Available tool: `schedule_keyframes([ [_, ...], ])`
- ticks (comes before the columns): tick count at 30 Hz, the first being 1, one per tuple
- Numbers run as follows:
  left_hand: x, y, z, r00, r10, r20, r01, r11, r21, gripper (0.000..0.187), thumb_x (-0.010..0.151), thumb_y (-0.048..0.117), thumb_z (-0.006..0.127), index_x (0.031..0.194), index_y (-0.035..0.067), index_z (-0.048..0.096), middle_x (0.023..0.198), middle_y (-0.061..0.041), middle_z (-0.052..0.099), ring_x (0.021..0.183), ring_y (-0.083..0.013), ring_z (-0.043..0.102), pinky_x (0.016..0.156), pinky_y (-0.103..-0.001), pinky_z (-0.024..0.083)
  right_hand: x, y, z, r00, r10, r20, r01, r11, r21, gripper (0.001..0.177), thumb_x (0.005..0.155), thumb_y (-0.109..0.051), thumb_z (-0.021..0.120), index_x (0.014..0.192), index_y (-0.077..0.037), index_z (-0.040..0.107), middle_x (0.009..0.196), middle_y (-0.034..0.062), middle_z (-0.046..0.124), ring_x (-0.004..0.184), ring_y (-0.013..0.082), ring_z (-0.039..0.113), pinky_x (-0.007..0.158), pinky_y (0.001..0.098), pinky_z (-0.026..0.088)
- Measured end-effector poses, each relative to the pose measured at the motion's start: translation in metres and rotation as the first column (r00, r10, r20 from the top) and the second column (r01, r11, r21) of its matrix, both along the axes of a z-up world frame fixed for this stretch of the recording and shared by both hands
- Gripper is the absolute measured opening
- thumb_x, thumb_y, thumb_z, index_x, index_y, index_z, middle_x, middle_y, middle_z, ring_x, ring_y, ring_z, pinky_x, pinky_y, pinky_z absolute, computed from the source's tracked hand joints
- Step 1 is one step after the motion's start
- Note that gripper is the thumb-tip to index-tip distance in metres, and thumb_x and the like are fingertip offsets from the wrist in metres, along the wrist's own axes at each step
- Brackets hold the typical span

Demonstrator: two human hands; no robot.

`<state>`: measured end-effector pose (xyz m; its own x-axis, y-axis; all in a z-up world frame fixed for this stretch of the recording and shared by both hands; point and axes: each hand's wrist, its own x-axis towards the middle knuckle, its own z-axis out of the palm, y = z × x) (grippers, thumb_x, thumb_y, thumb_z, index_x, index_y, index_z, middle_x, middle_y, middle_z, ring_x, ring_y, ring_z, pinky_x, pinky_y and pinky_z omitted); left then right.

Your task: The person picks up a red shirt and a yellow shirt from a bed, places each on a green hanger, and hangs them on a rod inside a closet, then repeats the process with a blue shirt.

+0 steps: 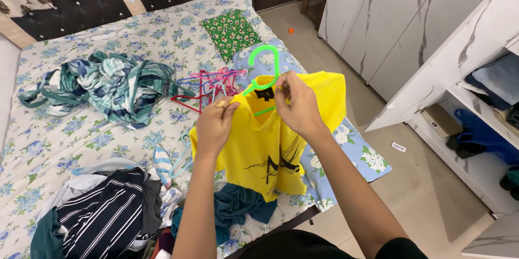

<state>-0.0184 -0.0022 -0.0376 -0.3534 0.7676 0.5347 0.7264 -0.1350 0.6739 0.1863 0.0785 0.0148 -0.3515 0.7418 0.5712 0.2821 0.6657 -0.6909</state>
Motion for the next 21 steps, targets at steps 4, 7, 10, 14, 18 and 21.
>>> schedule_keyframes([
  [4, -0.020, -0.004, 0.001, 0.999, -0.040, 0.005, 0.039, 0.991, 0.127, 0.024, 0.095, 0.025, 0.071, 0.108, 0.005, 0.073, 0.098, -0.014, 0.073, 0.083, -0.0316, 0.069, 0.073, -0.039, 0.053, 0.010, 0.002, -0.003, 0.998, 0.058, -0.035, -0.053, 0.989, 0.135, 0.013, 0.097, -0.004, 0.069, 0.105, -0.005, 0.059, 0.088, 0.0076, 0.066, 0.078, 0.0189, 0.067, 0.074, 0.0307, 0.054],
  [7, -0.032, -0.007, 0.001, 0.999, -0.033, 0.033, 0.031, 0.997, 0.076, 0.018, 0.094, 0.022, 0.072, 0.103, 0.007, 0.075, 0.091, -0.011, 0.073, 0.079, -0.0285, 0.066, 0.075, -0.039, 0.047, 0.029, 0.013, -0.006, 0.982, -0.166, -0.090, 0.182, 0.960, 0.214, 0.009, 0.100, -0.004, 0.066, 0.108, -0.005, 0.062, 0.096, 0.0099, 0.066, 0.085, 0.0204, 0.066, 0.079, 0.0314, 0.053],
  [10, -0.042, -0.009, -0.002, 0.999, 0.000, -0.053, 0.006, 0.993, 0.122, 0.014, 0.093, 0.020, 0.073, 0.101, 0.008, 0.075, 0.089, -0.008, 0.072, 0.083, -0.0261, 0.063, 0.083, -0.040, 0.039, 0.055, 0.022, -0.005, 0.941, -0.338, -0.024, 0.314, 0.844, 0.434, 0.021, 0.096, -0.007, 0.067, 0.117, -0.003, 0.065, 0.111, 0.0151, 0.066, 0.099, 0.0282, 0.064, 0.088, 0.0378, 0.049],
  [14, -0.052, -0.011, -0.009, 0.999, 0.010, -0.041, -0.004, 0.992, 0.123, 0.015, 0.095, 0.021, 0.073, 0.103, 0.008, 0.074, 0.093, -0.006, 0.071, 0.085, -0.0236, 0.059, 0.089, -0.038, 0.035, 0.085, 0.034, -0.010, 0.934, -0.262, 0.245, 0.225, 0.960, 0.169, 0.024, 0.103, -0.017, 0.066, 0.124, -0.004, 0.069, 0.110, 0.0127, 0.070, 0.091, 0.0252, 0.065, 0.101, 0.0463, 0.038],
  [18, -0.059, -0.014, -0.013, 1.000, 0.009, -0.015, -0.007, 0.993, 0.119, 0.015, 0.097, 0.022, 0.071, 0.105, 0.010, 0.075, 0.092, -0.004, 0.070, 0.089, -0.0206, 0.059, 0.093, -0.037, 0.032, 0.106, 0.036, -0.020, 0.981, -0.152, 0.117, 0.174, 0.963, -0.207, 0.026, 0.101, -0.019, 0.067, 0.123, -0.005, 0.069, 0.104, 0.0083, 0.073, 0.096, 0.0194, 0.068, 0.089, 0.0341, 0.052],
  [21, -0.063, -0.014, -0.019, 0.999, 0.023, 0.032, -0.025, 0.998, 0.066, 0.017, 0.098, 0.023, 0.071, 0.108, 0.010, 0.076, 0.088, -0.005, 0.068, 0.087, -0.0208, 0.058, 0.094, -0.037, 0.031, 0.112, 0.033, -0.024, 0.977, -0.204, 0.060, 0.213, 0.937, -0.276, 0.020, 0.096, -0.016, 0.073, 0.113, -0.005, 0.072, 0.096, 0.0076, 0.075, 0.088, 0.0187, 0.069, 0.083, 0.0323, 0.055],
])
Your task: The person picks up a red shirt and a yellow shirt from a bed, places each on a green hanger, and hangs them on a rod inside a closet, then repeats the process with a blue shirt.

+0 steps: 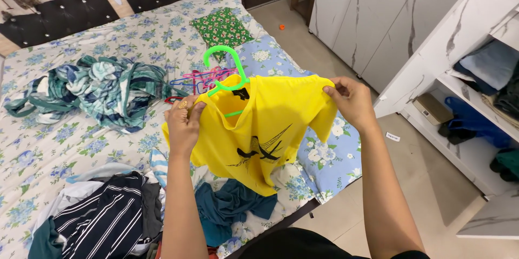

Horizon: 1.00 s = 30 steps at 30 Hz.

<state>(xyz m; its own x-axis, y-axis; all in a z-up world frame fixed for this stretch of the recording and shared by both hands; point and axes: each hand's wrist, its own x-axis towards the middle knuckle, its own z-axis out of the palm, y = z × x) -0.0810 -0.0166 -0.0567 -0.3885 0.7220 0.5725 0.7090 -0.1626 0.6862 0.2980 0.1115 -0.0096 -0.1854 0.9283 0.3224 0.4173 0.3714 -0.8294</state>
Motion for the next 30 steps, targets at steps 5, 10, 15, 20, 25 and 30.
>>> schedule_keyframes([
  [5, -0.008, 0.003, -0.006, 0.999, 0.040, -0.037, -0.039, 0.999, 0.025, 0.020, 0.098, 0.026, 0.072, 0.109, 0.010, 0.075, 0.091, -0.005, 0.068, 0.088, -0.0209, 0.058, 0.093, -0.038, 0.032, 0.003, -0.021, 0.007, 0.985, -0.168, 0.029, 0.157, 0.960, 0.232, 0.013, 0.090, -0.010, 0.080, 0.098, -0.002, 0.075, 0.096, 0.0064, 0.073, 0.091, 0.0186, 0.070, 0.085, 0.0324, 0.054],
  [10, -0.010, 0.005, -0.004, 0.999, -0.042, -0.028, 0.043, 0.998, 0.036, 0.023, 0.099, 0.027, 0.071, 0.110, 0.008, 0.074, 0.092, -0.006, 0.069, 0.092, -0.0223, 0.060, 0.098, -0.039, 0.030, 0.006, -0.046, 0.018, 0.997, -0.045, 0.059, 0.025, 0.953, 0.302, 0.015, 0.084, -0.007, 0.083, 0.098, -0.004, 0.077, 0.112, 0.0089, 0.072, 0.107, 0.0227, 0.066, 0.098, 0.0352, 0.048],
  [15, 0.005, 0.008, 0.007, 0.981, -0.192, -0.037, 0.192, 0.981, -0.009, 0.024, 0.098, 0.029, 0.071, 0.110, 0.009, 0.076, 0.091, -0.008, 0.069, 0.091, -0.0238, 0.058, 0.099, -0.038, 0.034, 0.000, -0.070, 0.029, 0.992, -0.110, 0.059, 0.084, 0.939, 0.333, 0.032, 0.081, -0.012, 0.084, 0.111, -0.005, 0.075, 0.123, 0.0089, 0.070, 0.107, 0.0250, 0.064, 0.089, 0.0372, 0.050],
  [20, 0.027, 0.022, 0.013, 0.946, -0.317, -0.061, 0.313, 0.947, -0.068, 0.023, 0.094, 0.028, 0.070, 0.106, 0.010, 0.076, 0.097, -0.005, 0.074, 0.087, -0.0220, 0.061, 0.095, -0.038, 0.035, 0.002, -0.083, 0.020, 0.976, -0.069, 0.208, -0.017, 0.923, 0.384, 0.024, 0.084, -0.016, 0.082, 0.105, -0.005, 0.077, 0.104, 0.0088, 0.076, 0.096, 0.0287, 0.069, 0.087, 0.0373, 0.054],
  [25, 0.055, 0.036, 0.013, 0.909, -0.409, -0.078, 0.407, 0.913, -0.032, 0.023, 0.093, 0.026, 0.073, 0.106, 0.007, 0.075, 0.099, -0.008, 0.072, 0.094, -0.0227, 0.063, 0.095, -0.039, 0.034, 0.016, -0.104, 0.016, 0.978, -0.102, 0.184, 0.048, 0.960, 0.274, 0.023, 0.090, -0.019, 0.077, 0.107, -0.003, 0.076, 0.095, 0.0117, 0.074, 0.080, 0.0282, 0.069, 0.076, 0.0351, 0.054],
  [30, 0.090, 0.043, 0.028, 0.851, -0.525, 0.032, 0.526, 0.849, -0.057, 0.023, 0.092, 0.020, 0.074, 0.109, 0.005, 0.074, 0.098, -0.010, 0.072, 0.093, -0.0240, 0.067, 0.089, -0.036, 0.048, 0.035, -0.116, 0.027, 0.965, -0.181, 0.191, 0.144, 0.971, 0.193, 0.023, 0.093, -0.020, 0.074, 0.111, -0.005, 0.076, 0.090, 0.0113, 0.071, 0.072, 0.0259, 0.065, 0.067, 0.0329, 0.054],
])
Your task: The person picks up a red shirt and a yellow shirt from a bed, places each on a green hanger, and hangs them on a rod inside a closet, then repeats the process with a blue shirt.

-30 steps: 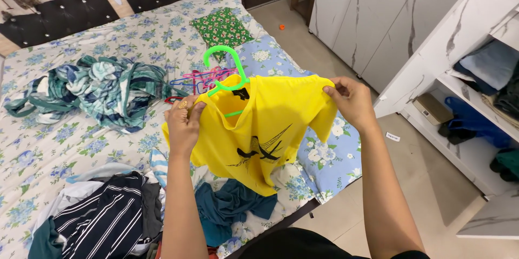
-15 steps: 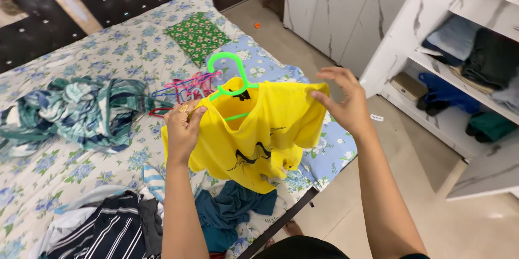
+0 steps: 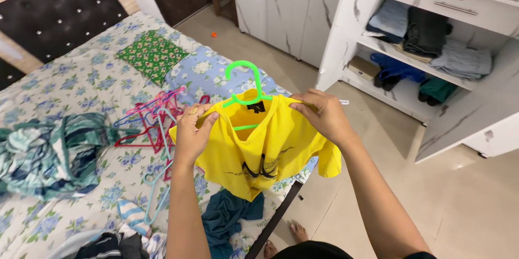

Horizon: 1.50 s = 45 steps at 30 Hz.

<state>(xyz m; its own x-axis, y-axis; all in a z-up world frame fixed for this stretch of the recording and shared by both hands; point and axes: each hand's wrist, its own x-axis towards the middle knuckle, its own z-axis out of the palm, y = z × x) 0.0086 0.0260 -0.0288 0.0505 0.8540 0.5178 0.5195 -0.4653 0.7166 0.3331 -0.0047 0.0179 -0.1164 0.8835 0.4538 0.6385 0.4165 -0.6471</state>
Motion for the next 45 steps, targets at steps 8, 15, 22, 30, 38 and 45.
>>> schedule_keyframes([
  [8, 0.060, 0.009, 0.030, 0.985, -0.145, 0.095, 0.154, 0.984, -0.089, 0.022, 0.094, 0.019, 0.071, 0.108, 0.003, 0.073, 0.097, -0.011, 0.078, 0.086, -0.0157, 0.074, 0.082, -0.029, 0.054, 0.046, -0.009, 0.002, 0.996, -0.052, -0.076, 0.055, 0.998, 0.034, 0.022, 0.093, -0.018, 0.073, 0.111, -0.007, 0.076, 0.095, 0.0076, 0.074, 0.079, 0.0218, 0.068, 0.072, 0.0315, 0.054],
  [15, 0.136, 0.017, 0.033, 0.986, -0.049, -0.159, 0.075, 0.984, 0.164, 0.024, 0.096, 0.030, 0.070, 0.106, 0.010, 0.076, 0.100, -0.007, 0.078, 0.085, -0.0234, 0.069, 0.083, -0.037, 0.038, 0.115, -0.014, 0.003, 0.992, -0.066, -0.106, 0.062, 0.997, -0.039, 0.024, 0.094, -0.022, 0.071, 0.112, -0.007, 0.075, 0.096, 0.0076, 0.074, 0.079, 0.0186, 0.070, 0.074, 0.0308, 0.055],
  [22, 0.242, 0.027, 0.044, 0.957, -0.001, -0.289, 0.033, 0.994, 0.108, 0.027, 0.096, 0.038, 0.069, 0.099, 0.012, 0.075, 0.085, -0.006, 0.073, 0.080, -0.0256, 0.065, 0.082, -0.039, 0.037, 0.205, -0.012, 0.009, 0.997, -0.046, -0.068, 0.049, 0.998, 0.049, 0.025, 0.099, -0.022, 0.067, 0.115, -0.004, 0.071, 0.101, 0.0091, 0.072, 0.084, 0.0213, 0.066, 0.078, 0.0311, 0.053],
  [30, 0.352, 0.047, 0.061, 0.955, -0.192, -0.226, 0.252, 0.929, 0.272, 0.026, 0.098, 0.032, 0.068, 0.104, 0.008, 0.074, 0.101, -0.006, 0.074, 0.087, -0.0260, 0.065, 0.080, -0.040, 0.039, 0.315, -0.013, 0.005, 0.983, -0.174, -0.055, 0.177, 0.982, 0.058, 0.022, 0.102, -0.017, 0.063, 0.116, -0.001, 0.067, 0.099, 0.0113, 0.065, 0.084, 0.0257, 0.062, 0.078, 0.0324, 0.051],
  [38, 0.440, 0.084, 0.077, 0.959, -0.207, -0.196, 0.252, 0.937, 0.243, 0.022, 0.099, 0.030, 0.069, 0.102, 0.009, 0.074, 0.098, -0.005, 0.074, 0.085, -0.0251, 0.065, 0.084, -0.039, 0.038, 0.401, -0.010, 0.030, 0.945, -0.325, 0.019, 0.317, 0.932, 0.178, 0.035, 0.094, -0.023, 0.074, 0.119, 0.000, 0.068, 0.110, 0.0125, 0.068, 0.098, 0.0278, 0.067, 0.086, 0.0341, 0.051],
  [45, 0.490, 0.144, 0.080, 0.942, -0.322, -0.096, 0.336, 0.896, 0.292, 0.025, 0.098, 0.026, 0.072, 0.103, 0.001, 0.073, 0.102, -0.013, 0.075, 0.087, -0.0278, 0.068, 0.090, -0.038, 0.042, 0.461, 0.007, 0.035, 0.897, -0.442, -0.023, 0.438, 0.878, 0.194, 0.030, 0.095, -0.020, 0.072, 0.116, 0.001, 0.069, 0.106, 0.0126, 0.068, 0.091, 0.0286, 0.068, 0.081, 0.0339, 0.053],
])
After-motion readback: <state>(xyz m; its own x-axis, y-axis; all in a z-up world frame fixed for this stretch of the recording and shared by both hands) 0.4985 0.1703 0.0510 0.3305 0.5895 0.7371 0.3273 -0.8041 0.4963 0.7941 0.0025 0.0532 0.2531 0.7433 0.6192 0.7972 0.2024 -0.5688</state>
